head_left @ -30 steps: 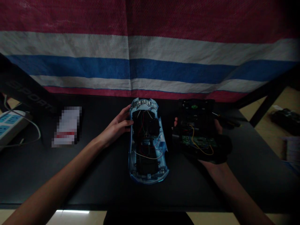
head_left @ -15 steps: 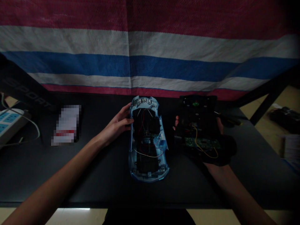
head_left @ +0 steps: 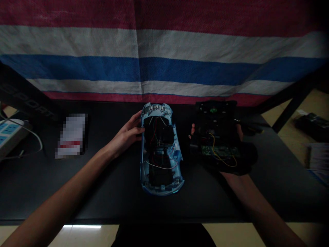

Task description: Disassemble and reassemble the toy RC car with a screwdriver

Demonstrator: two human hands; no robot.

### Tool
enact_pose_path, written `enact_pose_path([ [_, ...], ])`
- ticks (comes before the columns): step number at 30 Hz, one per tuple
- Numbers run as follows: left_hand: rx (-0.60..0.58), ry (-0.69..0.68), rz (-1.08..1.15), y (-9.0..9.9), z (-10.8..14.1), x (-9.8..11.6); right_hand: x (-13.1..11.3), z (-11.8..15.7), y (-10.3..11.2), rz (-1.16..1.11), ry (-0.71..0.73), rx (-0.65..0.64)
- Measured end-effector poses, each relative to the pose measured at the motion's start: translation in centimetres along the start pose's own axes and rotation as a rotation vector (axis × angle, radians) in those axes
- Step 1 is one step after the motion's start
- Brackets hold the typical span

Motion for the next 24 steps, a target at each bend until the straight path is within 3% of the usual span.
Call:
enact_pose_path([
  [13,-0.007,-0.002,-0.01,0.08,-0.07,0.02,0.14,-0.11,0.25,0.086,-0.016,0.008],
  [24,0.007,0.003,-0.003,-0.03,-0.08,-0.01,-0.12,-0.15,0.32,0.028,0.011,0.024],
])
Point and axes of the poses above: each hand's wrist, its own z-axis away from the middle knuckle, its own y-axis out of the back of the hand, x = y × z, the point moved 9 cm from there along -z, towards the middle knuckle, and after that the axes turned 8 degrees about -x, right-handed, at the moved point
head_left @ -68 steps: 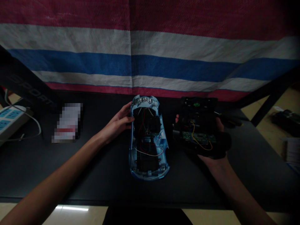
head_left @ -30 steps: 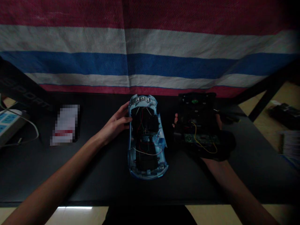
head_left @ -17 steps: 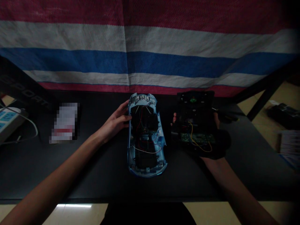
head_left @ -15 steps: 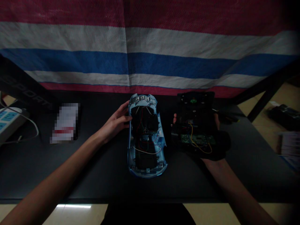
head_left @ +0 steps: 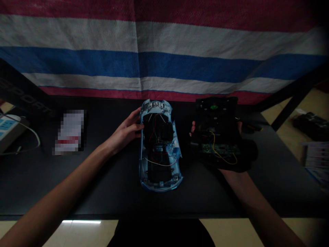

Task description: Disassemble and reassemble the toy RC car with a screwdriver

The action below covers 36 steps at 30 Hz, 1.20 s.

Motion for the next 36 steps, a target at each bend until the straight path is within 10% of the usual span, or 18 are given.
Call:
enact_pose_path([
  [36,-0.001,0.011,0.008,-0.3,0.4,0.5,0.7,0.8,-2.4,0.102,-0.116,-0.072],
])
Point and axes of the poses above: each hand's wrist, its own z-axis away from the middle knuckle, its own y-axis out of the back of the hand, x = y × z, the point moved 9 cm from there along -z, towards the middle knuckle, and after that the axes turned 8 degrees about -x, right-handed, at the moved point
